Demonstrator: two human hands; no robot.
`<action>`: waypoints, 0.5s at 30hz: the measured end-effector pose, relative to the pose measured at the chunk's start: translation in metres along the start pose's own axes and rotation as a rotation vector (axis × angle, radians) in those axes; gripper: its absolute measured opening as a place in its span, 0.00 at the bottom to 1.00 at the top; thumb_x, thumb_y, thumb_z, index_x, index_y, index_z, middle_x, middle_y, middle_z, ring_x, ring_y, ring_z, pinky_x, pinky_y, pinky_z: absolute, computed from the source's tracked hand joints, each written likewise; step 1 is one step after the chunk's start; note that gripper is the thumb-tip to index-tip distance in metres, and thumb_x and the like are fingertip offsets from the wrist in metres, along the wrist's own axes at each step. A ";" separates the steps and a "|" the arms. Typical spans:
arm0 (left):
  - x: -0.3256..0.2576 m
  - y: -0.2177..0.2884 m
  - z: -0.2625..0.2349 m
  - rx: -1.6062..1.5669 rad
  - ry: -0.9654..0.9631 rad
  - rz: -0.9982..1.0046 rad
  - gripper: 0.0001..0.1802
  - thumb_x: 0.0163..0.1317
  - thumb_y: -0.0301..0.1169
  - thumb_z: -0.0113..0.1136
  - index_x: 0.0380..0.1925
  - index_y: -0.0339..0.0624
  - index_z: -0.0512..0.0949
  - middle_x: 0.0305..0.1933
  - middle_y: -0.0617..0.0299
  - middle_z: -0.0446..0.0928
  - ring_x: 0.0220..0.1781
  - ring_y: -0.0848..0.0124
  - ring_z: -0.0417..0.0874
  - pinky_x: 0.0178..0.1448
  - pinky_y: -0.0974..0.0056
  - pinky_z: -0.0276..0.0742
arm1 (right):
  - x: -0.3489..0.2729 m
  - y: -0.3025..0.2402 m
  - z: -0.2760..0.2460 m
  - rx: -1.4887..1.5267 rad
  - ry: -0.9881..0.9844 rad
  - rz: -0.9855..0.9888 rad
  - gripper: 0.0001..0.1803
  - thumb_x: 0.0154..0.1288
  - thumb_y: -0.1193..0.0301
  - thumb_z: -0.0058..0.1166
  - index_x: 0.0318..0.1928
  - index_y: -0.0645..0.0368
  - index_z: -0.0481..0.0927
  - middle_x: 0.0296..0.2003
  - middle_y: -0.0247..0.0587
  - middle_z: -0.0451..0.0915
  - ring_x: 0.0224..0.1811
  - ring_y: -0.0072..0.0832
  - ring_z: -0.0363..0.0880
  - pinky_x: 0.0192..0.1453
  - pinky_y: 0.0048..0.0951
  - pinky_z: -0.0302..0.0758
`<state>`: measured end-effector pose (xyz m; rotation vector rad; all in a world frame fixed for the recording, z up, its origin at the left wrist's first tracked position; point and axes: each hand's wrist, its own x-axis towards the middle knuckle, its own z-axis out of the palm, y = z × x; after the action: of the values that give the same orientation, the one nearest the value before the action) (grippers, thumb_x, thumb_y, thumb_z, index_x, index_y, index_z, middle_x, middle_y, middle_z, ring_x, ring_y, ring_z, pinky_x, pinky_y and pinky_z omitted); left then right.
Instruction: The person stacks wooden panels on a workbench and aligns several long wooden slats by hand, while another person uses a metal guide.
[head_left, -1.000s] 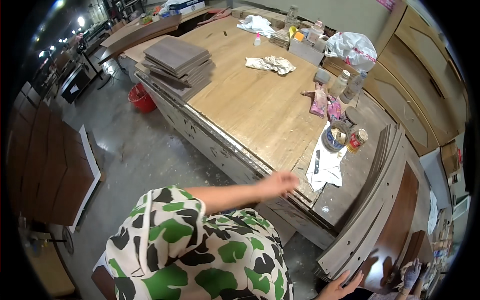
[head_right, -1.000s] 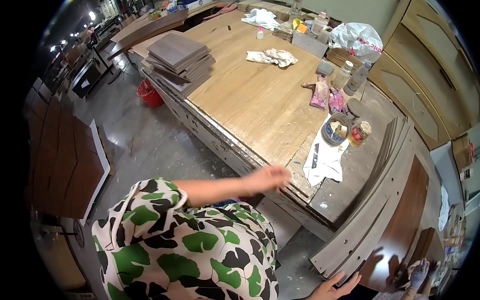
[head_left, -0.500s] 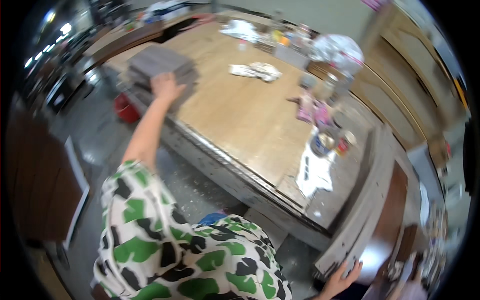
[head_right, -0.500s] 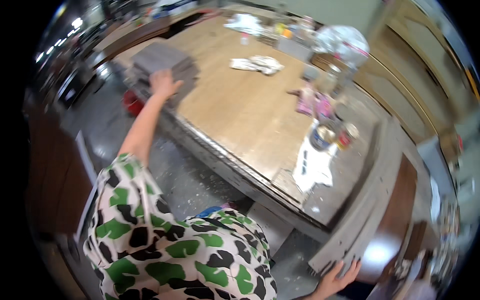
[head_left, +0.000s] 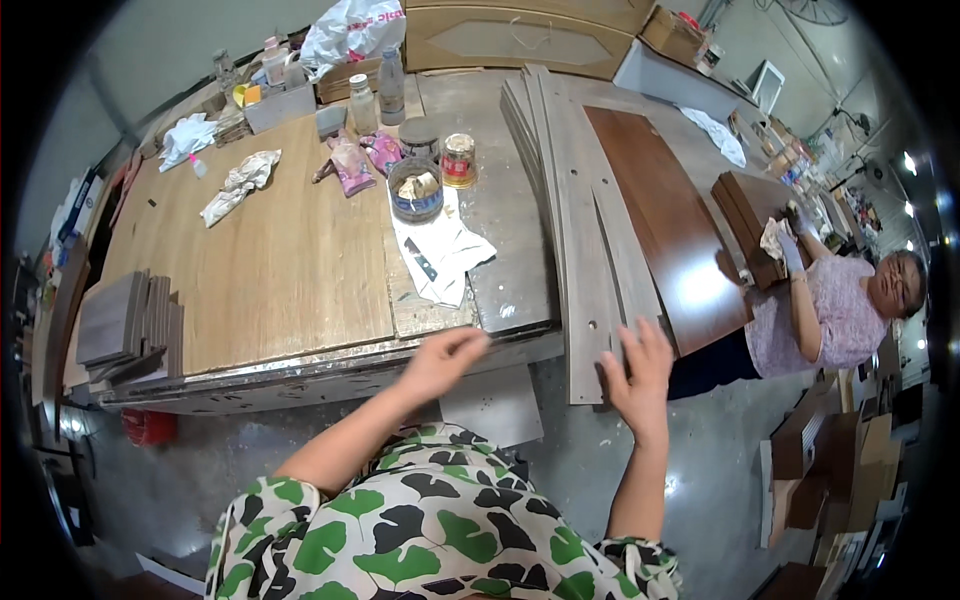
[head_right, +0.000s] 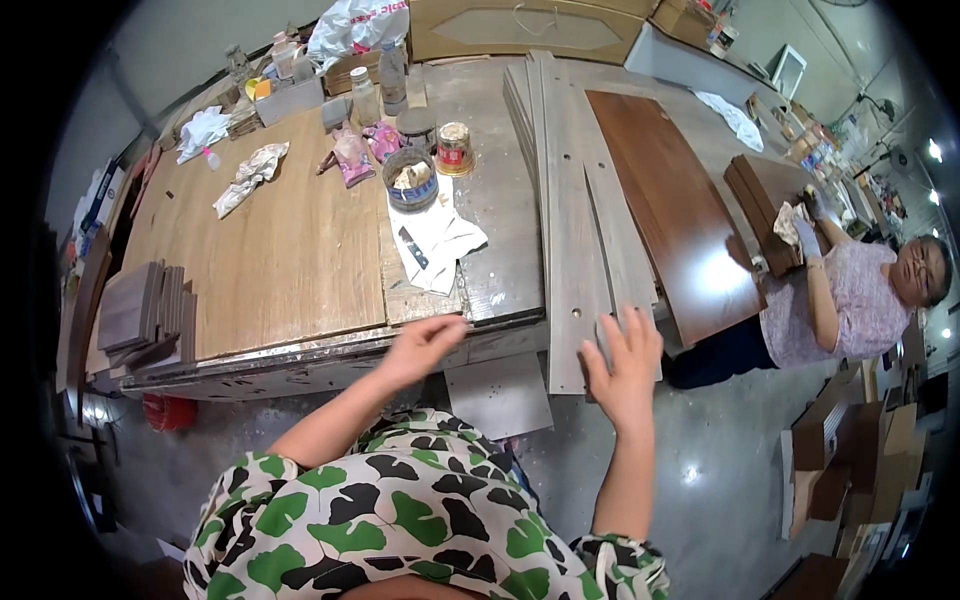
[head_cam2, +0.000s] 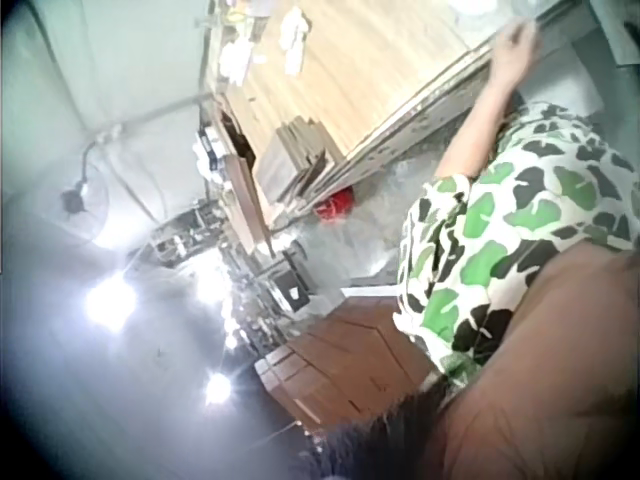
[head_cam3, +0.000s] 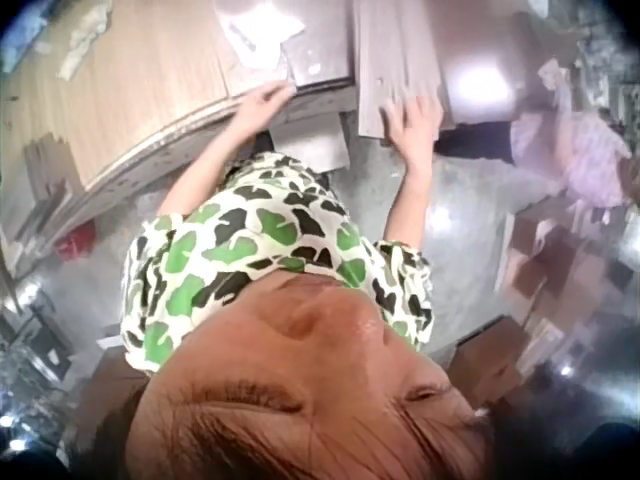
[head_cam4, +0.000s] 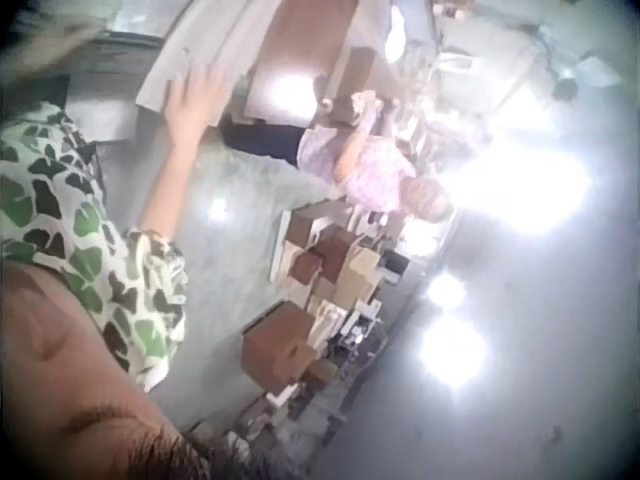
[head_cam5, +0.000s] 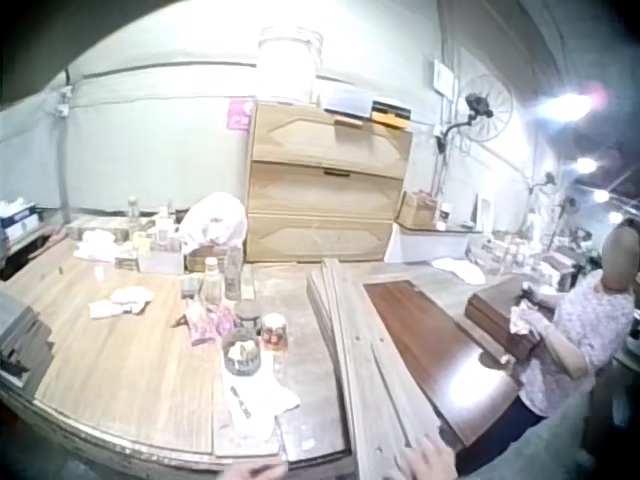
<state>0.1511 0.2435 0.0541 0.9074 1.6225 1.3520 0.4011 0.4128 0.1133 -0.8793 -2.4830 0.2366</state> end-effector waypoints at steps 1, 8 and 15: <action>0.004 -0.003 0.015 0.016 -0.043 0.076 0.18 0.68 0.39 0.57 0.49 0.37 0.79 0.44 0.64 0.81 0.46 0.79 0.76 0.52 0.72 0.73 | 0.002 -0.007 -0.011 -0.039 0.172 -0.050 0.23 0.63 0.70 0.56 0.59 0.58 0.72 0.62 0.50 0.68 0.66 0.51 0.61 0.69 0.47 0.57; 0.038 0.015 0.071 -0.434 -0.262 -0.368 0.33 0.66 0.51 0.55 0.64 0.43 0.64 0.52 0.58 0.73 0.47 0.70 0.78 0.49 0.64 0.79 | -0.029 0.060 -0.011 -0.075 0.007 0.253 0.33 0.59 0.60 0.62 0.62 0.61 0.68 0.61 0.62 0.66 0.64 0.54 0.62 0.67 0.47 0.60; 0.069 0.013 0.114 -0.613 -0.275 -0.418 0.33 0.60 0.56 0.60 0.56 0.44 0.69 0.43 0.63 0.75 0.41 0.75 0.76 0.47 0.67 0.79 | -0.024 0.069 0.005 0.085 -0.050 0.213 0.44 0.52 0.56 0.67 0.64 0.67 0.64 0.60 0.60 0.68 0.61 0.53 0.67 0.64 0.45 0.65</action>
<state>0.2273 0.3529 0.0467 0.3388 1.0159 1.2477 0.4525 0.4514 0.0777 -1.1139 -2.4045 0.4382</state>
